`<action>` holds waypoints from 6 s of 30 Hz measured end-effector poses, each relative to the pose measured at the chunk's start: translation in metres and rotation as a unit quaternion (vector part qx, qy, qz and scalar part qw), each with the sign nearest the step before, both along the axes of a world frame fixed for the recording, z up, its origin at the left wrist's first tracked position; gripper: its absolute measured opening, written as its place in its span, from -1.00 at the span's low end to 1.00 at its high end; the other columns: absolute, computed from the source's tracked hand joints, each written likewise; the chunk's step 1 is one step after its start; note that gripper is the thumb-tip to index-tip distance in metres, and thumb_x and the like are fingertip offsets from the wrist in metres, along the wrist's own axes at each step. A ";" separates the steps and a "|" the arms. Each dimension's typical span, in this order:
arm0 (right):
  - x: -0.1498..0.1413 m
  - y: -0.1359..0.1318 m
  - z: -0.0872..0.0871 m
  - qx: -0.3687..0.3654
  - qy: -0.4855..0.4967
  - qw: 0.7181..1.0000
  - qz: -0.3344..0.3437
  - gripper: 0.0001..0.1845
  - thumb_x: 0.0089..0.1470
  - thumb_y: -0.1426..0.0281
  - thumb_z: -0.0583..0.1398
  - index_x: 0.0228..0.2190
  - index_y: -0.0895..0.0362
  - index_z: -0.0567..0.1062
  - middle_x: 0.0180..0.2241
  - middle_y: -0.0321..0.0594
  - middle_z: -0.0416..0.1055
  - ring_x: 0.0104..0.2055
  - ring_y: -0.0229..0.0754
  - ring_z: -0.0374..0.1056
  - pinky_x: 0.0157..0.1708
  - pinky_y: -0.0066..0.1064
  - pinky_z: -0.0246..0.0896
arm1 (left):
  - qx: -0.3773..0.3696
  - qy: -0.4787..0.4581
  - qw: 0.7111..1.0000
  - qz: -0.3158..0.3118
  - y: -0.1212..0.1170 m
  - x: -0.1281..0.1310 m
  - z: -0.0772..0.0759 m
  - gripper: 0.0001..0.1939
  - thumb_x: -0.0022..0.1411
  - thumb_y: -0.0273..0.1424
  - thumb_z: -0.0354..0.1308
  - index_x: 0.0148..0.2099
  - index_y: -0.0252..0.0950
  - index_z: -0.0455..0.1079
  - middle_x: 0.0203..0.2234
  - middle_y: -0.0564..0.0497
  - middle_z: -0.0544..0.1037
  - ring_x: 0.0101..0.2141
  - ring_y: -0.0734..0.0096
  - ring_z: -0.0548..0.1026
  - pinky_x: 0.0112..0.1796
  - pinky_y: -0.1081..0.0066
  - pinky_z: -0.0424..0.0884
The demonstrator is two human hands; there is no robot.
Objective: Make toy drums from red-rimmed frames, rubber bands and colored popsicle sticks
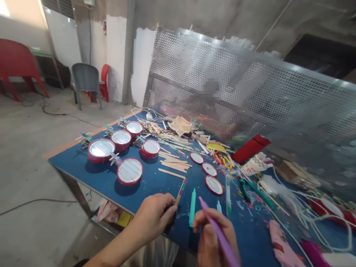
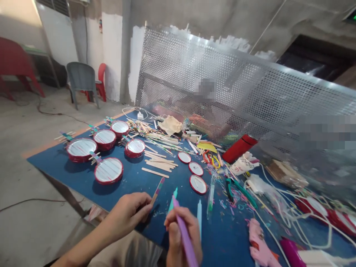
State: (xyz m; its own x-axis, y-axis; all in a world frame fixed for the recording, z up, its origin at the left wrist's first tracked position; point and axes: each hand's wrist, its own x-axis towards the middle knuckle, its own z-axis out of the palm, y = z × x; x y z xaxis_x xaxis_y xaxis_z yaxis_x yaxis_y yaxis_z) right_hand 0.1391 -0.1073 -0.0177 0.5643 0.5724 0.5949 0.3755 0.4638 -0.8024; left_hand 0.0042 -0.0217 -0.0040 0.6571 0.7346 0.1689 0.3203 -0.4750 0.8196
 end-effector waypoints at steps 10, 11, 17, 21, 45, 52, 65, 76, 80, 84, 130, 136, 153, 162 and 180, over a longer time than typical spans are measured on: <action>-0.037 0.002 0.004 -0.197 0.050 0.968 -0.146 -0.62 0.04 0.05 0.24 -0.35 0.14 0.51 -0.53 -0.33 0.47 -0.53 -0.25 0.39 -0.49 -0.47 0.30 | 0.025 0.018 1.000 -0.002 -0.003 -0.001 -0.001 -0.77 0.34 -0.43 -0.01 -0.38 -0.28 0.36 -0.50 0.04 0.51 -0.42 0.38 0.46 -0.37 0.48 0.26; -0.037 0.003 0.005 -0.194 0.047 0.969 -0.146 -0.62 0.03 0.06 0.24 -0.37 0.15 0.51 -0.53 -0.32 0.48 -0.53 -0.25 0.40 -0.48 -0.47 0.30 | 0.027 0.018 0.999 -0.003 -0.003 -0.001 -0.001 -0.77 0.35 -0.43 -0.01 -0.37 -0.28 0.36 -0.50 0.04 0.51 -0.42 0.38 0.46 -0.37 0.48 0.26; -0.038 0.005 0.007 -0.182 0.037 0.971 -0.150 -0.64 0.04 0.08 0.25 -0.38 0.15 0.53 -0.53 -0.28 0.50 -0.54 -0.24 0.41 -0.51 -0.45 0.32 | 0.022 0.012 1.000 -0.006 -0.003 0.001 0.001 -0.76 0.35 -0.43 -0.02 -0.40 -0.26 0.34 -0.52 0.06 0.49 -0.44 0.39 0.45 -0.39 0.49 0.25; -0.037 0.004 0.008 -0.189 0.037 0.971 -0.140 -0.66 0.05 0.10 0.25 -0.37 0.15 0.52 -0.52 -0.28 0.50 -0.54 -0.25 0.41 -0.52 -0.48 0.32 | 0.020 0.013 1.000 -0.004 -0.003 0.000 0.001 -0.77 0.34 -0.44 0.00 -0.40 -0.27 0.33 -0.52 0.06 0.48 -0.44 0.38 0.45 -0.39 0.49 0.25; -0.033 0.003 0.004 -0.210 0.112 0.960 -0.148 -0.62 0.02 0.07 0.25 -0.37 0.16 0.50 -0.56 -0.33 0.47 -0.56 -0.28 0.37 -0.50 -0.49 0.29 | 0.015 0.030 0.999 0.003 -0.003 -0.001 0.000 -0.80 0.33 -0.45 0.01 -0.38 -0.27 0.32 -0.53 0.09 0.47 -0.44 0.39 0.44 -0.40 0.48 0.22; -0.036 0.005 0.003 -0.186 0.097 0.971 -0.118 -0.64 0.01 0.08 0.27 -0.38 0.15 0.51 -0.54 -0.29 0.50 -0.54 -0.24 0.44 -0.50 -0.48 0.34 | 0.028 0.023 0.999 0.010 -0.004 0.000 -0.001 -0.80 0.32 -0.46 0.02 -0.40 -0.26 0.31 -0.53 0.09 0.45 -0.46 0.42 0.42 -0.41 0.49 0.20; -0.034 0.005 0.002 -0.187 0.093 0.970 -0.126 -0.68 0.03 0.12 0.27 -0.39 0.14 0.52 -0.55 -0.31 0.50 -0.55 -0.26 0.42 -0.49 -0.50 0.33 | 0.021 0.020 1.000 0.010 -0.004 -0.001 -0.001 -0.82 0.31 -0.47 0.01 -0.37 -0.27 0.33 -0.52 0.08 0.46 -0.44 0.40 0.44 -0.40 0.49 0.23; -0.033 0.005 0.004 -0.189 0.102 0.966 -0.144 -0.65 0.00 0.09 0.28 -0.41 0.15 0.52 -0.57 -0.28 0.49 -0.58 -0.22 0.41 -0.52 -0.45 0.34 | 0.020 0.022 0.999 0.011 -0.003 0.001 -0.001 -0.83 0.31 -0.47 0.02 -0.36 -0.26 0.34 -0.52 0.09 0.48 -0.44 0.41 0.44 -0.40 0.49 0.23; -0.032 0.004 0.002 -0.205 0.104 0.965 -0.125 -0.64 0.00 0.08 0.27 -0.41 0.15 0.52 -0.56 -0.27 0.50 -0.56 -0.21 0.42 -0.51 -0.44 0.33 | 0.012 0.021 1.000 0.009 -0.003 0.000 -0.001 -0.82 0.32 -0.47 0.01 -0.37 -0.26 0.33 -0.52 0.09 0.47 -0.45 0.41 0.44 -0.40 0.49 0.23; -0.033 0.004 0.003 -0.196 0.105 0.964 -0.149 -0.66 0.01 0.10 0.26 -0.40 0.14 0.51 -0.56 -0.30 0.49 -0.57 -0.25 0.40 -0.50 -0.47 0.32 | 0.012 0.019 1.000 0.006 -0.003 -0.001 -0.001 -0.81 0.33 -0.45 -0.01 -0.36 -0.26 0.33 -0.53 0.09 0.47 -0.45 0.41 0.44 -0.39 0.49 0.24; -0.035 0.005 0.004 -0.194 0.113 0.969 -0.106 -0.69 0.00 0.13 0.28 -0.40 0.14 0.51 -0.56 -0.31 0.51 -0.56 -0.26 0.43 -0.49 -0.51 0.33 | 0.023 0.010 1.000 0.011 -0.004 -0.001 -0.001 -0.81 0.33 -0.47 0.01 -0.37 -0.25 0.33 -0.54 0.10 0.47 -0.45 0.43 0.44 -0.40 0.51 0.24; -0.035 0.006 0.004 -0.188 0.123 0.968 -0.110 -0.66 0.00 0.11 0.27 -0.39 0.15 0.50 -0.56 -0.30 0.50 -0.56 -0.22 0.44 -0.50 -0.45 0.35 | 0.025 0.009 1.000 0.012 -0.004 -0.001 0.001 -0.80 0.32 -0.48 0.01 -0.39 -0.24 0.32 -0.54 0.11 0.46 -0.46 0.43 0.42 -0.41 0.51 0.23; -0.033 0.004 0.003 -0.204 0.111 0.964 -0.132 -0.65 0.00 0.09 0.26 -0.39 0.14 0.51 -0.57 -0.28 0.50 -0.56 -0.21 0.43 -0.48 -0.45 0.34 | 0.017 0.026 0.999 0.016 -0.004 0.000 0.002 -0.82 0.31 -0.49 0.01 -0.36 -0.26 0.34 -0.53 0.09 0.48 -0.44 0.42 0.44 -0.39 0.50 0.24; -0.035 0.005 0.005 -0.210 0.122 0.963 -0.120 -0.67 0.01 0.11 0.26 -0.39 0.14 0.50 -0.57 -0.34 0.50 -0.55 -0.27 0.42 -0.48 -0.51 0.33 | 0.021 0.023 0.999 0.016 -0.003 0.001 -0.001 -0.81 0.33 -0.47 0.01 -0.37 -0.26 0.33 -0.54 0.10 0.48 -0.45 0.43 0.44 -0.40 0.51 0.23; -0.034 0.005 0.001 -0.210 0.111 0.964 -0.122 -0.66 0.02 0.10 0.24 -0.39 0.15 0.50 -0.57 -0.30 0.50 -0.55 -0.22 0.42 -0.49 -0.46 0.32 | 0.014 0.020 1.000 0.019 -0.004 0.000 -0.001 -0.80 0.32 -0.46 -0.01 -0.39 -0.25 0.31 -0.52 0.08 0.47 -0.45 0.42 0.43 -0.40 0.50 0.24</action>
State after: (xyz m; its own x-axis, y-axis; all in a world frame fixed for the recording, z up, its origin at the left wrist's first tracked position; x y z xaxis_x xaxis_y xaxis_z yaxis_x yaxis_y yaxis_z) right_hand 0.1052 -0.1020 -0.0164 0.7986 0.5712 0.1897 0.2304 0.0010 -0.9731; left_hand 0.0043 -0.0258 -0.0047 0.6356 0.7545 0.1636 0.3715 -0.4847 0.7919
